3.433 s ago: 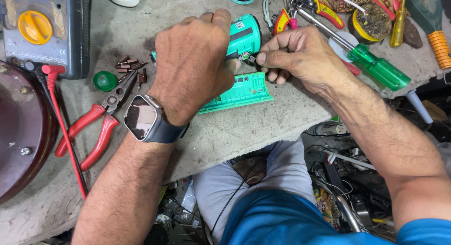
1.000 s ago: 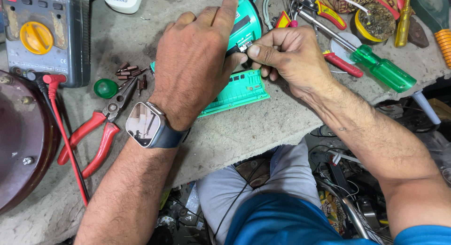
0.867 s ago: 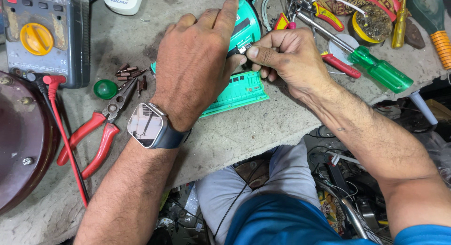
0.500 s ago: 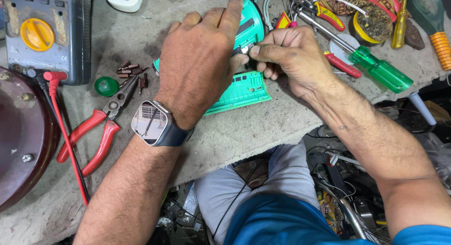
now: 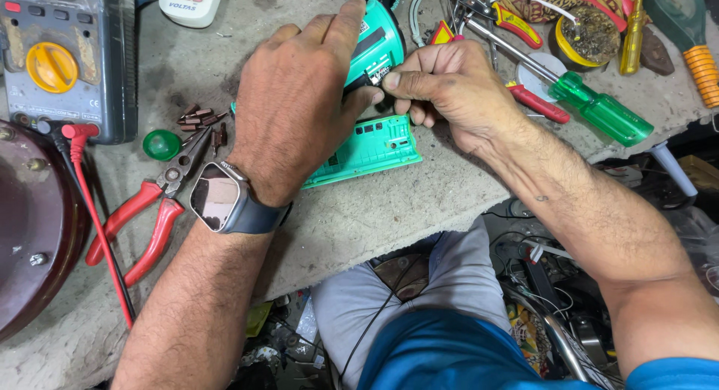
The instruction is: The person disassembles a teal portable speaker, removes the back cover, and manipulates internal wiring and components. They use pliers to cut a wire and continue adjusting connections inside the speaker. The task ends with the speaker partially disassembled.
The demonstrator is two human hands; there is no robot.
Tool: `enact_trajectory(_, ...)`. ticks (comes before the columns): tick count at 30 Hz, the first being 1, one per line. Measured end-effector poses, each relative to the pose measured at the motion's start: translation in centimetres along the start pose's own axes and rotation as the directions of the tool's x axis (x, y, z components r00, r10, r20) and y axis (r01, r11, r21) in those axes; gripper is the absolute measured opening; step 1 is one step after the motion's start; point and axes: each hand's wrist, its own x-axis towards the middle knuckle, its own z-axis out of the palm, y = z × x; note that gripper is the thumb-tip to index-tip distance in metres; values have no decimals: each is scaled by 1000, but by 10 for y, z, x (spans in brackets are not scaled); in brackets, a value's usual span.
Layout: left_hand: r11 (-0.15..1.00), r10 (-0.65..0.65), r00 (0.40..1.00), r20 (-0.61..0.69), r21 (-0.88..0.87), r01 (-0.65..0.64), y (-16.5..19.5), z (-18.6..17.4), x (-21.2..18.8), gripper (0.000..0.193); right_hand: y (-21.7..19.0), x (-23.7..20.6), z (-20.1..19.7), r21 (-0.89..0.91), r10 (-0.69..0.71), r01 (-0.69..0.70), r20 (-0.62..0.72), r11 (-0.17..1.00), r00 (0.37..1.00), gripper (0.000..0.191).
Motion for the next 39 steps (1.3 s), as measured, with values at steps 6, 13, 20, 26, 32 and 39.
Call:
enact_trajectory(6,1000,-24,1000,6,-17,24,3,-2,2,79,-6,-2,-2,12,-3,2,31,1000,1000,11)
enact_trajectory(13,998,-46,999,2,31,46,3,-1,2,84,-5,-1,-3,54,0,-3,58,999,998,10)
enact_trajectory(20,998,-49,999,2,48,49,4,1,3,79,0,-1,-8,84,-27,20,85,996,996,11)
enact_trajectory(26,998,-41,999,2,55,41,4,2,3,77,0,-1,-9,92,-33,26,81,995,996,11)
enact_trajectory(32,997,-37,999,4,68,36,4,7,3,75,0,0,-3,-14,-34,34,-15,999,999,11)
enact_trajectory(39,995,-36,999,12,89,35,5,9,2,74,-1,5,0,-49,-3,1,-49,999,999,17)
